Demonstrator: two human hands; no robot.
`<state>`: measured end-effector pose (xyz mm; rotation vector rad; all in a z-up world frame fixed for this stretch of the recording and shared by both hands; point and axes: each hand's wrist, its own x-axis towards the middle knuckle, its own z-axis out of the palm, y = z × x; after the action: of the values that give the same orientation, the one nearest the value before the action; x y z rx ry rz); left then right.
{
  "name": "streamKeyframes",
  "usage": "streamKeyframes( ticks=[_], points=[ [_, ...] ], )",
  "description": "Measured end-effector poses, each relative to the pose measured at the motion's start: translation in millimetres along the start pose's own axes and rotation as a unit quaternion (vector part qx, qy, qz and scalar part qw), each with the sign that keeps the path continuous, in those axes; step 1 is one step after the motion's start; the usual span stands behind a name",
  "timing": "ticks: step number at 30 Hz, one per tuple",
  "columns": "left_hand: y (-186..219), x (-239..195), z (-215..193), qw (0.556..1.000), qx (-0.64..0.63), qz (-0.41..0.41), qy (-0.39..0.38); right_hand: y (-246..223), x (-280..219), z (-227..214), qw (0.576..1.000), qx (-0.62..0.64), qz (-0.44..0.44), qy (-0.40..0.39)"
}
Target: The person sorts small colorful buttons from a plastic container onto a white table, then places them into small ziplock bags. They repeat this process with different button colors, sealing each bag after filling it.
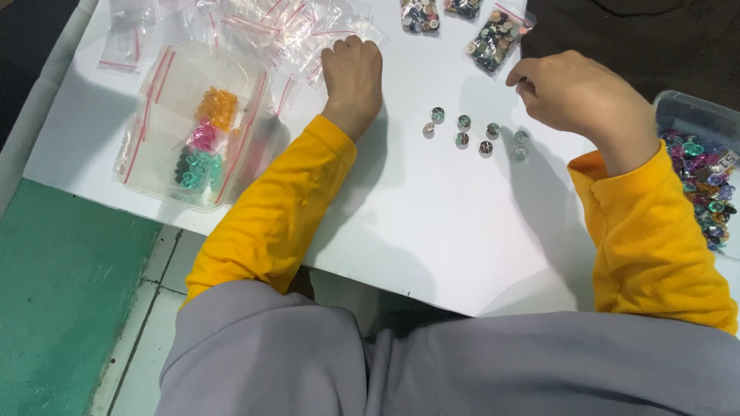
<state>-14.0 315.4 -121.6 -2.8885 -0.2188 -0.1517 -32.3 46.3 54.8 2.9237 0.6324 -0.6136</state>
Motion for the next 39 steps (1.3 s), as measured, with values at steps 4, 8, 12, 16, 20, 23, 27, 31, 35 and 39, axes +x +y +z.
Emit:
streamKeyframes(
  ticks=[4, 8, 12, 16, 20, 23, 27, 31, 35, 39],
  points=[
    [3, -17, -12, 0.998, -0.024, 0.052, 0.040, 8, 6, 14, 1.000, 0.009, -0.015, -0.009],
    [20, -33, -21, 0.961, -0.234, 0.142, 0.034, 14, 10, 29, 0.999, 0.003, -0.013, -0.030],
    [26, -52, -61, 0.885, -0.423, 0.155, -0.113, 15, 11, 43, 0.999, 0.014, -0.022, -0.040],
    [29, -59, -78, 0.876, -0.435, 0.173, -0.119, -21, -22, 32, 0.997, 0.070, -0.046, 0.004],
    [41, -57, -64, 0.878, -0.430, 0.180, -0.111, -24, -19, 40, 0.997, 0.058, -0.056, 0.020],
    [43, -61, -73, 0.894, -0.394, 0.189, -0.097, -24, -16, 47, 0.997, 0.036, -0.057, 0.034],
    [48, -62, -68, 0.904, -0.375, 0.192, -0.069, -24, -15, 52, 0.997, 0.028, -0.055, 0.042],
    [48, -62, -66, 0.909, -0.365, 0.193, -0.053, -26, -19, 52, 0.997, 0.030, -0.052, 0.046],
    [39, -64, -80, 0.911, -0.362, 0.188, -0.057, -16, -20, 44, 0.995, 0.044, -0.073, 0.042],
    [38, -54, -90, 0.914, -0.362, 0.174, -0.062, 10, -31, 37, 0.992, 0.065, -0.090, 0.065]
  ],
)
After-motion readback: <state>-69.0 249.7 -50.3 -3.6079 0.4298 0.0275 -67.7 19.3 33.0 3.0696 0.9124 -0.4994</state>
